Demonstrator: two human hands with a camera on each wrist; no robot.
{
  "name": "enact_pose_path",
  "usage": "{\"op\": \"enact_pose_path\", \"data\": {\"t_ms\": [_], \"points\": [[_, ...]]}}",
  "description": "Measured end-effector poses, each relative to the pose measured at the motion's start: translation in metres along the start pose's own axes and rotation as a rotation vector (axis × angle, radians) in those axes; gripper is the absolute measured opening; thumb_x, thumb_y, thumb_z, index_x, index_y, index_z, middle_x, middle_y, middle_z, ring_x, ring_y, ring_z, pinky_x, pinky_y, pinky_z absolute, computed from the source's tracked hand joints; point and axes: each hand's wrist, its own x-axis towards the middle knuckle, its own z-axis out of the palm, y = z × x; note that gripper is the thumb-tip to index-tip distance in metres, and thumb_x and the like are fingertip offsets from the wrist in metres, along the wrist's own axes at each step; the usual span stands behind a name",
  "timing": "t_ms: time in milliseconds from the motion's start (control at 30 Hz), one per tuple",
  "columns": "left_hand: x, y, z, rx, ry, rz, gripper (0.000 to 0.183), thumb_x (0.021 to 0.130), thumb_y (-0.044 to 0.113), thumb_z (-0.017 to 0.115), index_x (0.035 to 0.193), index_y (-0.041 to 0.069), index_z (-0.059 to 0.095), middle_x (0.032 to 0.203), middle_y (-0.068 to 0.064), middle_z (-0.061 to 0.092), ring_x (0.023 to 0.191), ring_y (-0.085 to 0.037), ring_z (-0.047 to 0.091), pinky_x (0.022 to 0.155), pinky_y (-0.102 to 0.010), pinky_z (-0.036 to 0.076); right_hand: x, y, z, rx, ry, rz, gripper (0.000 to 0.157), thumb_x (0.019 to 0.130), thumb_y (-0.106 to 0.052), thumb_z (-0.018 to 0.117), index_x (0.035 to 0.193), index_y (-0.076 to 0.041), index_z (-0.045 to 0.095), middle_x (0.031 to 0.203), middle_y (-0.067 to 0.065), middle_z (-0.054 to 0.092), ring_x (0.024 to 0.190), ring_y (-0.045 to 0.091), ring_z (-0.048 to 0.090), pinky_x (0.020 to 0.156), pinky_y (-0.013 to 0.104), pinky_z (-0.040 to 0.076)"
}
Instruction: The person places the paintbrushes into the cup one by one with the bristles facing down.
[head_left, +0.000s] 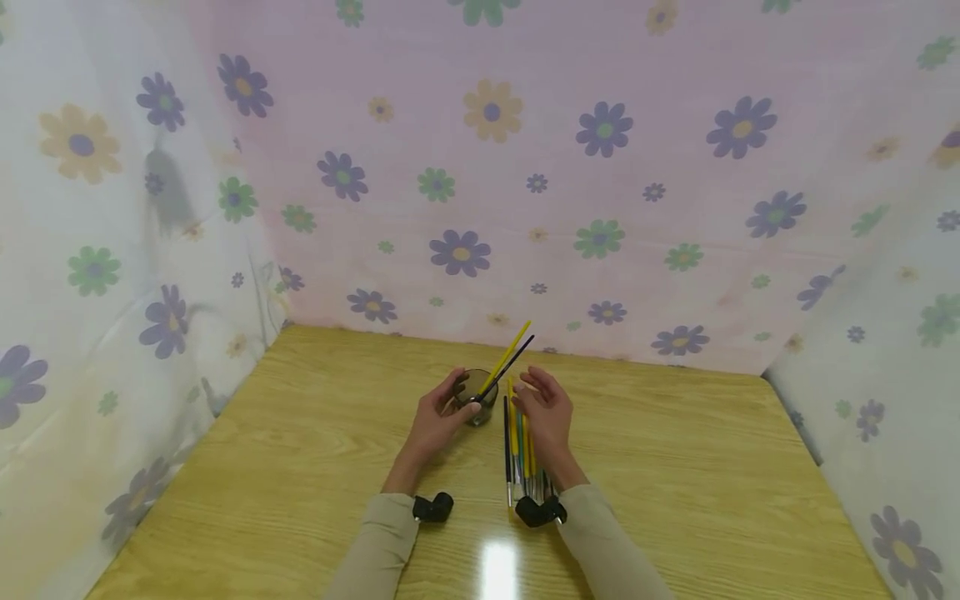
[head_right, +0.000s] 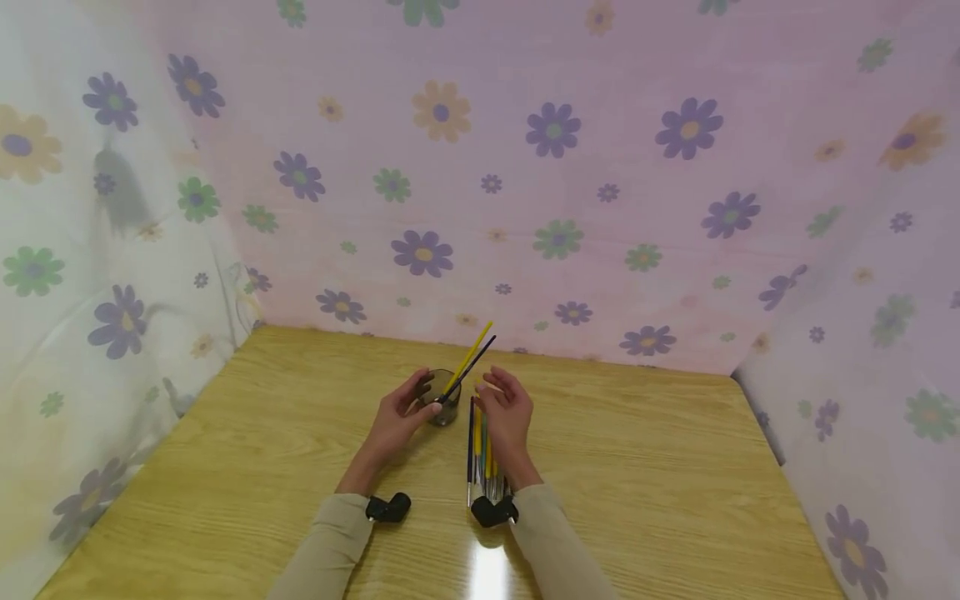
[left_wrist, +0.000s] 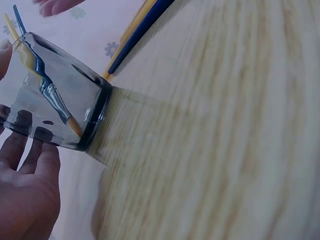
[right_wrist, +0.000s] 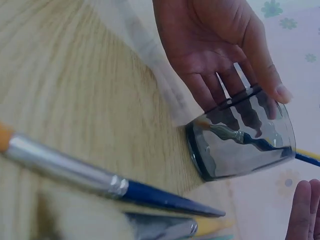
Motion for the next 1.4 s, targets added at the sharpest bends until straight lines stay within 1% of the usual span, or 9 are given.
{"op": "enact_pose_path", "data": {"t_ms": [133, 400, 600, 733, 867, 1000, 1100, 1167, 1400], "points": [[-0.002, 0.002, -0.001, -0.004, -0.018, 0.012, 0.071, 0.096, 0.004, 0.069, 0.158, 0.002, 0.034, 0.159, -0.018, 0.041, 0.149, -0.037, 0.035, 0.123, -0.052, 0.028, -0.007, -0.003, -0.011, 0.018, 0.008, 0.043, 0.034, 0.098, 0.001, 0.065, 0.132, 0.002, 0.061, 0.119, 0.013, 0.066, 0.096, 0.017, 0.071, 0.084, 0.030, 0.063], [-0.003, 0.001, 0.001, -0.017, -0.027, 0.017, 0.070, 0.097, 0.002, 0.067, 0.158, 0.000, 0.032, 0.160, -0.019, 0.038, 0.150, -0.039, 0.032, 0.124, -0.053, 0.027, -0.016, -0.009, -0.041, 0.061, 0.033, 0.155, 0.045, 0.100, -0.005, 0.064, 0.141, 0.007, 0.051, 0.126, 0.015, 0.064, 0.095, 0.014, 0.069, 0.082, 0.029, 0.063], [-0.001, -0.002, 0.000, -0.015, -0.026, 0.018, 0.070, 0.097, 0.002, 0.067, 0.158, 0.000, 0.033, 0.160, -0.022, 0.037, 0.149, -0.041, 0.033, 0.123, -0.055, 0.026, -0.018, -0.011, -0.060, 0.087, 0.042, 0.236, 0.048, 0.101, -0.007, 0.063, 0.144, 0.008, 0.048, 0.121, 0.009, 0.066, 0.094, 0.011, 0.068, 0.084, 0.029, 0.062], [-0.001, -0.004, 0.000, -0.018, -0.019, 0.017, 0.071, 0.097, 0.002, 0.068, 0.158, 0.000, 0.032, 0.159, -0.020, 0.038, 0.149, -0.039, 0.034, 0.123, -0.054, 0.028, -0.020, -0.007, -0.073, 0.097, 0.039, 0.271, 0.048, 0.102, -0.006, 0.062, 0.144, 0.010, 0.046, 0.117, 0.007, 0.067, 0.091, 0.011, 0.068, 0.082, 0.027, 0.062], [-0.001, -0.004, 0.001, -0.036, -0.019, 0.016, 0.071, 0.097, 0.002, 0.068, 0.158, 0.001, 0.033, 0.160, -0.021, 0.038, 0.149, -0.038, 0.033, 0.123, -0.053, 0.028, -0.021, -0.008, -0.082, 0.029, 0.029, 0.337, 0.044, 0.103, -0.006, 0.060, 0.142, 0.011, 0.048, 0.113, 0.009, 0.069, 0.090, 0.012, 0.070, 0.080, 0.028, 0.063], [-0.002, -0.001, 0.001, -0.044, -0.020, 0.006, 0.072, 0.096, 0.002, 0.068, 0.158, 0.000, 0.032, 0.160, -0.021, 0.037, 0.150, -0.037, 0.032, 0.123, -0.051, 0.029, -0.018, -0.012, -0.088, -0.093, -0.004, 0.408, 0.041, 0.102, -0.010, 0.062, 0.138, 0.009, 0.053, 0.114, 0.014, 0.069, 0.091, 0.014, 0.071, 0.078, 0.028, 0.063], [-0.002, 0.001, 0.001, -0.033, -0.020, 0.002, 0.072, 0.096, 0.002, 0.069, 0.158, 0.000, 0.032, 0.161, -0.019, 0.037, 0.150, -0.037, 0.032, 0.123, -0.051, 0.029, -0.016, -0.014, -0.091, -0.175, -0.025, 0.424, 0.040, 0.102, -0.010, 0.063, 0.136, 0.008, 0.056, 0.118, 0.019, 0.068, 0.091, 0.015, 0.072, 0.076, 0.028, 0.063], [-0.002, 0.001, 0.001, -0.023, -0.022, 0.000, 0.072, 0.096, 0.003, 0.069, 0.158, 0.000, 0.032, 0.160, -0.019, 0.038, 0.150, -0.037, 0.032, 0.123, -0.051, 0.029, -0.015, -0.016, -0.090, -0.230, -0.031, 0.409, 0.036, 0.101, -0.007, 0.064, 0.133, 0.009, 0.059, 0.117, 0.020, 0.069, 0.089, 0.015, 0.072, 0.073, 0.028, 0.063], [-0.002, -0.002, -0.002, 0.008, -0.034, 0.001, 0.071, 0.097, 0.006, 0.069, 0.159, 0.002, 0.033, 0.161, -0.016, 0.038, 0.150, -0.037, 0.032, 0.123, -0.051, 0.029, -0.009, -0.018, -0.089, -0.448, -0.038, 0.254, 0.028, 0.093, 0.001, 0.068, 0.120, 0.011, 0.066, 0.113, 0.025, 0.069, 0.085, 0.016, 0.069, 0.065, 0.029, 0.063]]}}
